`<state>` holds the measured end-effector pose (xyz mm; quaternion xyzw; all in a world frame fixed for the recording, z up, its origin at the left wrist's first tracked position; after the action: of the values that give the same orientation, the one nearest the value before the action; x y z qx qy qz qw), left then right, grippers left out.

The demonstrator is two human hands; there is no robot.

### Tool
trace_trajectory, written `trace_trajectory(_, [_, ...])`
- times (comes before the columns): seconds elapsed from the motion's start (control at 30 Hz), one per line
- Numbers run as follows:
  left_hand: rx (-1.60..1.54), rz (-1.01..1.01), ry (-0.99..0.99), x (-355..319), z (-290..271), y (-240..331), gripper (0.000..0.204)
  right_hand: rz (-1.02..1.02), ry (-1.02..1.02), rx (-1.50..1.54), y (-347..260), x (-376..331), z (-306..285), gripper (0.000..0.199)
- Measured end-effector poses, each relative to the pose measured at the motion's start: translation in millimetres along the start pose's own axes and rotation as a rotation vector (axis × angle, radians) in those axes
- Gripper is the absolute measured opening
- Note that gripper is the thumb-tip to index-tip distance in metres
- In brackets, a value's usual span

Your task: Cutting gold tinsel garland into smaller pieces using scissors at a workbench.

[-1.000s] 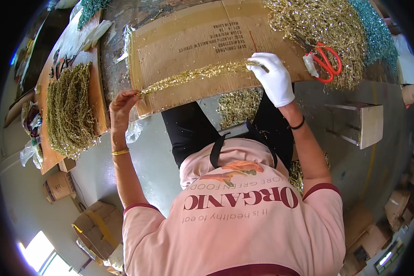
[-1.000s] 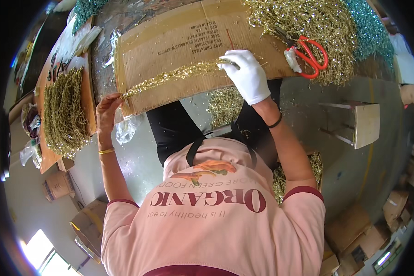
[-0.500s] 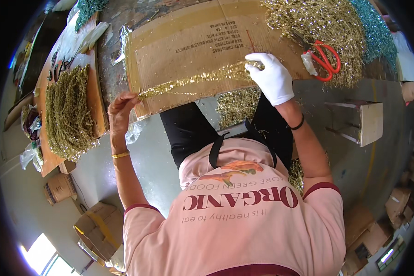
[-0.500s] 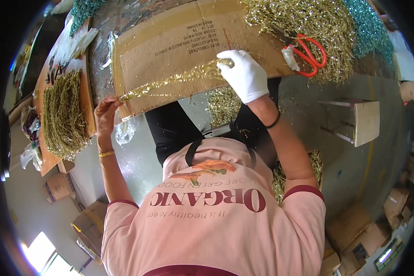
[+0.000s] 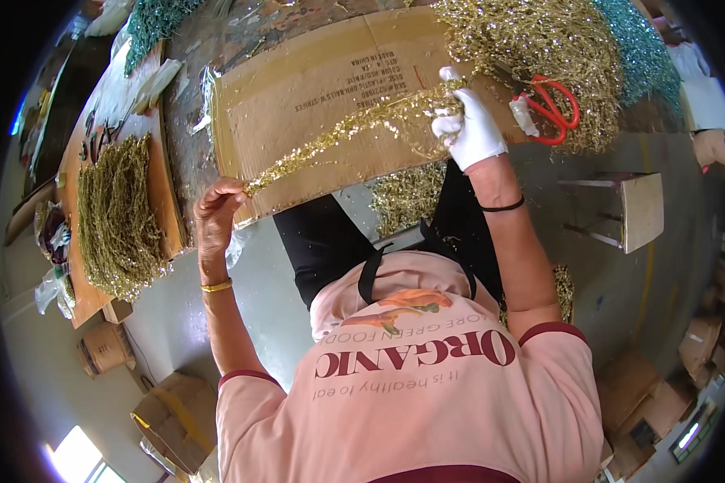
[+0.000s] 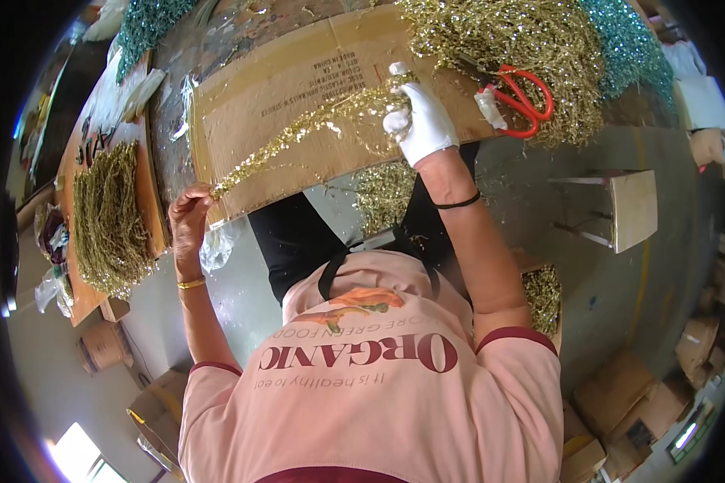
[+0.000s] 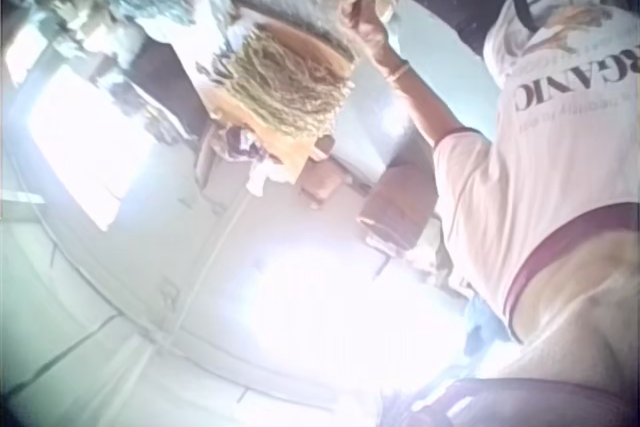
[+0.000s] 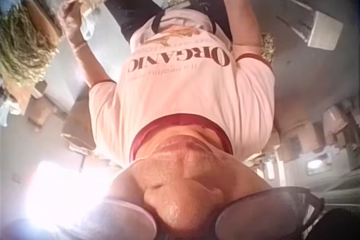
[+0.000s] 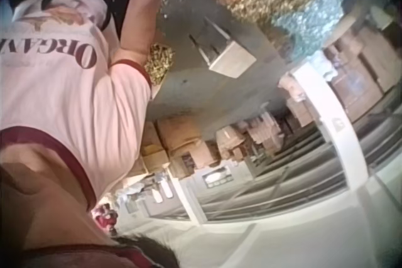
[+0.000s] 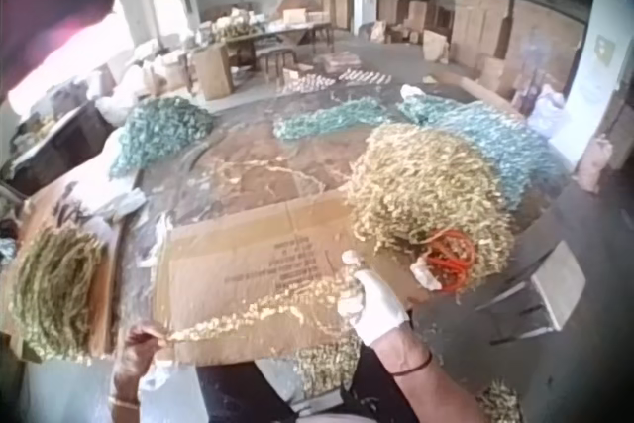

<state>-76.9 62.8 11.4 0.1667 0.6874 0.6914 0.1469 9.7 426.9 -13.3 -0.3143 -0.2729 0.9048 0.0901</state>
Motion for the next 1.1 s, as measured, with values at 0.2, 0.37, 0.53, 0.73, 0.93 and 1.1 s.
trace_trajectory(0.2, [-0.045,0.047,0.059,5.5,-9.8,4.1,0.015,-0.116,-0.197,-0.21,-2.6,-9.5,3.4,0.022])
trace_trajectory(0.37, [-0.045,0.025,0.05,0.8,-12.7,-1.5,0.014,-1.525,0.221,-1.313,-51.8,-45.5,16.8,0.027])
trace_trajectory(0.53, [-0.087,0.006,0.019,1.2,2.2,-8.1,0.014,-0.635,-0.051,-0.323,-37.8,-13.7,-3.3,0.027])
trace_trajectory(0.73, [0.268,-0.125,0.255,11.3,4.0,-13.0,0.018,-0.393,0.007,-0.397,-7.1,-17.6,13.6,0.029])
trace_trajectory(0.93, [0.534,0.513,-0.073,43.9,177.1,74.1,0.03,-0.646,0.072,-1.003,3.5,-28.2,36.1,0.033])
trace_trajectory(1.1, [0.409,0.209,-0.38,74.5,199.4,46.5,0.028,-0.938,0.004,-1.308,-11.3,-47.7,50.4,0.034])
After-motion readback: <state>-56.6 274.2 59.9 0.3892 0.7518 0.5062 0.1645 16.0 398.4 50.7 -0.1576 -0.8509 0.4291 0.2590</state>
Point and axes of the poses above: each hand's wrist, its own x-axis towards the middle knuckle, its own z-axis out of the palm, y = z × x, the point moved 6 cm from there along x, towards the middle knuckle, and after that the axes turned 5 degrees about y, right-handed, at the moved point
